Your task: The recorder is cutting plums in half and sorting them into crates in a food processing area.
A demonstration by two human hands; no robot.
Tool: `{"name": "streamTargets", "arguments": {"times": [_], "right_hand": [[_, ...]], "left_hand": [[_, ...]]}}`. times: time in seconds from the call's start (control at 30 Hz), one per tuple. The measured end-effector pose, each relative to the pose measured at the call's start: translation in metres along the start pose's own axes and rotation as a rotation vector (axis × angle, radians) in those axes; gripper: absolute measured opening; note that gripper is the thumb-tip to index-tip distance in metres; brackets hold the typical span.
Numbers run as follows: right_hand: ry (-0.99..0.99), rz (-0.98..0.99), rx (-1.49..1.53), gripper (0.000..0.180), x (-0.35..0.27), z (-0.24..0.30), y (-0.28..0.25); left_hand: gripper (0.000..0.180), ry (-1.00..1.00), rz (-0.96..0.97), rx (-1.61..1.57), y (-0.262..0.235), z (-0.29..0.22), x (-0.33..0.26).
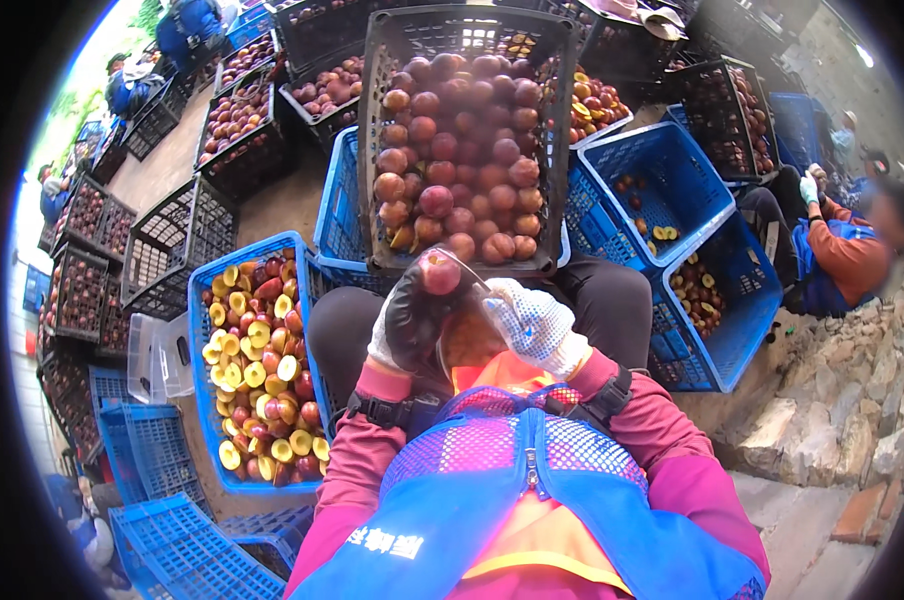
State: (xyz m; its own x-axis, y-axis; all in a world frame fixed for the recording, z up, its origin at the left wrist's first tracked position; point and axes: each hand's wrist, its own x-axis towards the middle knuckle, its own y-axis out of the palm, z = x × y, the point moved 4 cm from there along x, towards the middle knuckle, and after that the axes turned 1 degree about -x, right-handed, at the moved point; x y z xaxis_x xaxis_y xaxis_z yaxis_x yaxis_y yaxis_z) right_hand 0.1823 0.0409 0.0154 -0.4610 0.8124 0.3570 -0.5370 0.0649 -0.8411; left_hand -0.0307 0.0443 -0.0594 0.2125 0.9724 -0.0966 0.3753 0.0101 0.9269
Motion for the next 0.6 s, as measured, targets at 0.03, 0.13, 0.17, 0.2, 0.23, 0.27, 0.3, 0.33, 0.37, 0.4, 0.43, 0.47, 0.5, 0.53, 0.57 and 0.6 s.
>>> {"name": "streamTargets", "arguments": {"times": [0.03,0.13,0.17,0.2,0.23,0.27,0.3,0.33,0.37,0.4,0.43,0.47,0.5,0.53,0.57,0.6], "right_hand": [[-0.011,0.017,-0.001,0.025,-0.003,0.002,0.001],[-0.009,0.057,-0.004,0.025,-0.011,-0.001,0.001],[-0.016,0.050,0.022,0.024,-0.014,-0.003,0.002],[-0.023,0.043,0.047,0.024,-0.016,-0.004,0.003],[-0.037,0.017,0.090,0.024,-0.019,-0.006,0.004],[-0.037,0.016,0.099,0.023,-0.021,-0.007,0.003],[-0.038,0.012,0.110,0.023,-0.023,-0.009,0.003],[-0.028,0.031,0.089,0.022,-0.024,-0.010,0.003],[-0.022,0.037,0.074,0.022,-0.025,-0.011,0.002],[-0.016,0.043,0.060,0.022,-0.025,-0.011,0.002],[-0.014,0.036,0.054,0.022,-0.026,-0.011,0.002],[-0.010,0.050,0.041,0.021,-0.026,-0.011,0.002],[-0.006,0.061,0.028,0.021,-0.027,-0.011,0.001],[0.000,0.091,0.011,0.020,-0.027,-0.011,0.001],[0.014,0.107,0.037,0.020,-0.029,-0.014,0.005],[0.025,0.123,0.065,0.020,-0.031,-0.015,0.008]], "left_hand": [[0.051,0.027,-0.006,0.011,-0.012,0.002,-0.001],[0.049,-0.034,-0.070,-0.176,-0.005,0.010,-0.003],[0.050,-0.029,-0.095,-0.200,-0.009,0.013,-0.004],[0.049,-0.037,-0.073,-0.228,-0.011,0.016,-0.005],[0.048,-0.046,-0.050,-0.255,-0.013,0.019,-0.006],[0.047,-0.060,-0.027,-0.285,-0.010,0.022,-0.006],[0.047,-0.048,-0.009,-0.233,-0.008,0.023,-0.007],[0.046,-0.037,0.010,-0.180,-0.005,0.025,-0.008],[0.046,-0.026,0.029,-0.129,-0.001,0.026,-0.008],[0.046,-0.021,0.026,-0.136,0.000,0.028,-0.009],[0.045,-0.017,0.023,-0.144,0.002,0.031,-0.011],[0.045,-0.012,0.020,-0.154,0.005,0.034,-0.012],[0.044,-0.019,0.010,-0.157,0.007,0.035,-0.011],[0.043,-0.027,0.000,-0.159,0.009,0.036,-0.011],[0.043,-0.034,-0.011,-0.162,0.012,0.038,-0.010],[0.045,-0.023,-0.038,-0.144,0.009,0.041,-0.009]]}}
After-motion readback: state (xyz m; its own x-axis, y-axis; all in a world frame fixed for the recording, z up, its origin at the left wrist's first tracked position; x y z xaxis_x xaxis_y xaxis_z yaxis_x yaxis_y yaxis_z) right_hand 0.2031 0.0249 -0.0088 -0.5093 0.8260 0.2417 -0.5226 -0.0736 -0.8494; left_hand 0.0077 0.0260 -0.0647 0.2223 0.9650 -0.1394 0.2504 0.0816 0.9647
